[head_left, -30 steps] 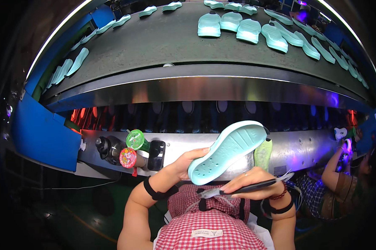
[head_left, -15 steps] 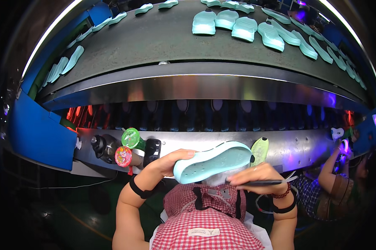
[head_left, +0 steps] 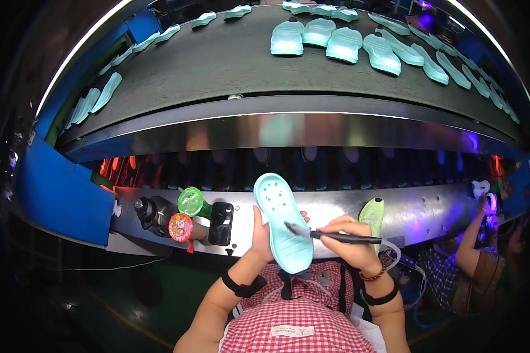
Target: Applying adhesive to the interior of a blue shoe sole using a hand-held brush in a factory setting.
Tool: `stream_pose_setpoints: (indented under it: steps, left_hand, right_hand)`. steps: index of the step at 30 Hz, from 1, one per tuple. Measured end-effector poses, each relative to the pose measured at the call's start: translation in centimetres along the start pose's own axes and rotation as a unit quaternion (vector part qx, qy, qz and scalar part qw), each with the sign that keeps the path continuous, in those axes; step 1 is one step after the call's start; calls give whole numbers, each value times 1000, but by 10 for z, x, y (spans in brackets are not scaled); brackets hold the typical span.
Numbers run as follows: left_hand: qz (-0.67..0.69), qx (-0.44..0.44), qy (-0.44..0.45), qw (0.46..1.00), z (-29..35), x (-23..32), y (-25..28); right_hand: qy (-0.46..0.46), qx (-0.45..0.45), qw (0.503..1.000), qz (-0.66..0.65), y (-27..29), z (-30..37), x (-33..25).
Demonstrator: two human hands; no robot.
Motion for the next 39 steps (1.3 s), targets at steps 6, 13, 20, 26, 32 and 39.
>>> stream_pose_setpoints:
  steps: [6,13,20,26,32,39]
  left_hand:
    - [-10,30,-65,997,3,14,5]
    - [30,-27,-74,996,-5,7,-23]
    - [40,-54,-147,987,-7,35,-43]
    - [-32,-68,-157,985,-5,48,-48]
    - [-62,-97,-145,983,-9,58,-71]
    - [5,-18,-150,988,2,30,-82]
  right_hand:
    - [145,-142,958,204,-53,8,-44]
    - [55,-37,997,34,-21,-11,-35]
    - [53,-14,998,40,-12,3,-35]
    - [71,-78,994,11,-15,11,-33]
    - [71,-178,975,-114,-31,21,-16]
    - [-57,-10,843,-535,-46,17,23]
Point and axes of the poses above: each hand's wrist, its own z-axis away from the middle knuckle, its own y-axis out of the back of the hand, x = y × z, the point moved 9 cm from there along -z, towards the middle knuckle, and after that the axes turned 14 degrees about -x, right-handed, at the moved point
